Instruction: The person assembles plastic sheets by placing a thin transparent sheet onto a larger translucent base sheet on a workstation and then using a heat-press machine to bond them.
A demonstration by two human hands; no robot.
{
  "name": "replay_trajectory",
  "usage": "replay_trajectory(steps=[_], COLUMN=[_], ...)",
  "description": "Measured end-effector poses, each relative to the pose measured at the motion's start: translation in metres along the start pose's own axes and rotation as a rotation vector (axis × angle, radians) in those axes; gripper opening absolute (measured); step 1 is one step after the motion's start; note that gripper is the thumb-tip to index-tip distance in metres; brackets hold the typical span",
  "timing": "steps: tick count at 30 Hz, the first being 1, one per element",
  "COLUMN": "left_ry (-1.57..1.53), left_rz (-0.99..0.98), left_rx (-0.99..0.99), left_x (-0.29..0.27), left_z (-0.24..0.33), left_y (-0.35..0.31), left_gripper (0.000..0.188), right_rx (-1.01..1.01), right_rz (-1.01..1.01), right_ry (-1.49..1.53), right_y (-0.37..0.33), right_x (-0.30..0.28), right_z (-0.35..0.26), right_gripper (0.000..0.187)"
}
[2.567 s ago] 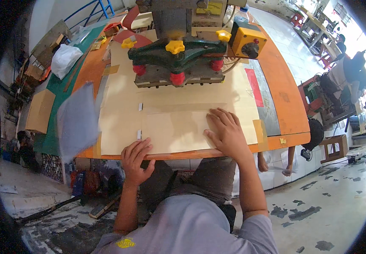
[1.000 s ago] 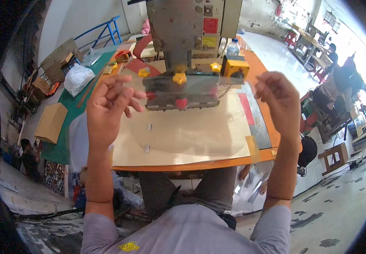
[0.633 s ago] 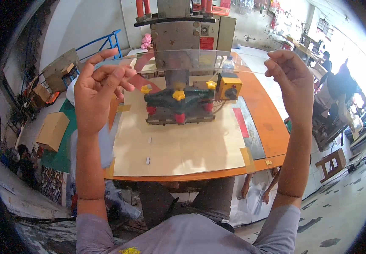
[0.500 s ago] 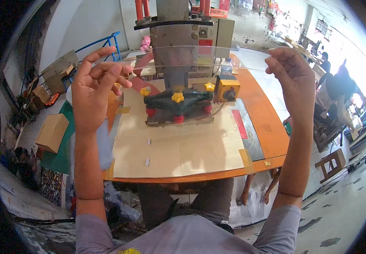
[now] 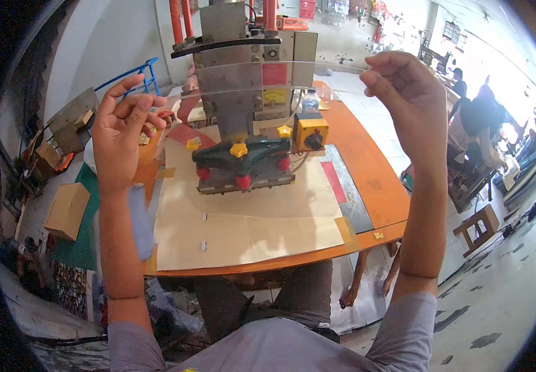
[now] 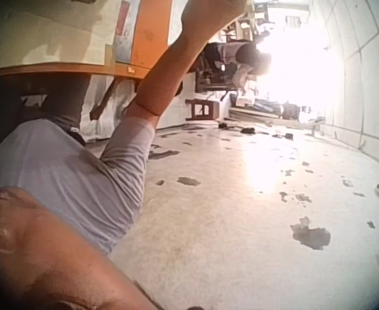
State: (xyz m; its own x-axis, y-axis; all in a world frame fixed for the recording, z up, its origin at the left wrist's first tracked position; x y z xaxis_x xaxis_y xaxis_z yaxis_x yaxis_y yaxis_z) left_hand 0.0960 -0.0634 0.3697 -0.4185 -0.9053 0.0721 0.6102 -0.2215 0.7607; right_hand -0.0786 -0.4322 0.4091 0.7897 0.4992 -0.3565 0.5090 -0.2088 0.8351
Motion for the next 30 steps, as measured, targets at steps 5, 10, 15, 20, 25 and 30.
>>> replay_trajectory(steps=[5,10,15,20,25,30], left_ry=[-0.002,-0.010,0.007,0.009,-0.044,-0.164], left_rz=[-0.023,-0.024,-0.041,-0.046,-0.055,0.039], left_rx=[0.003,-0.019,-0.042,-0.040,-0.030,0.030], left_x=[-0.005,-0.007,-0.007,-0.004,0.004,0.024], left_z=[-0.012,-0.019,-0.030,-0.029,-0.029,-0.029], left_y=[0.005,0.008,0.009,0.008,0.000,-0.024], left_gripper=[0.038,0.038,0.040,0.040,0.041,0.038], right_rx=[-0.058,-0.066,-0.055,-0.019,0.055,0.052], right_rz=[-0.015,-0.042,-0.070,-0.083,-0.070,-0.226], right_ry=[-0.015,-0.014,0.020,0.025,0.001,0.541], right_y=[0.000,0.000,-0.001,-0.003,-0.016,-0.065], right_x=[-0.002,-0.004,-0.003,-0.004,-0.012,0.010], right_z=[-0.006,-0.009,-0.006,0.000,0.007,0.031], right_gripper=[0.021,0.021,0.021,0.020,0.029,0.065])
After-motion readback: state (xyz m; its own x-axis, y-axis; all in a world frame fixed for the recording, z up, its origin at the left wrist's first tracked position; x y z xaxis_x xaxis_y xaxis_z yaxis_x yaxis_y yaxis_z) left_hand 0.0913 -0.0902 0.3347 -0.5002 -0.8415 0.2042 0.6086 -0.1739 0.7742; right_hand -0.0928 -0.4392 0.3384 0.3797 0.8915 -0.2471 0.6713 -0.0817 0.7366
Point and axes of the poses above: each hand's wrist, its own y-axis towards the middle knuckle, its own x-axis out of the palm, z = x × y, the point moved 7 cm from there along y, towards the middle knuckle, and after that the axes turned 14 degrees about -y, right-handed, at the moved point
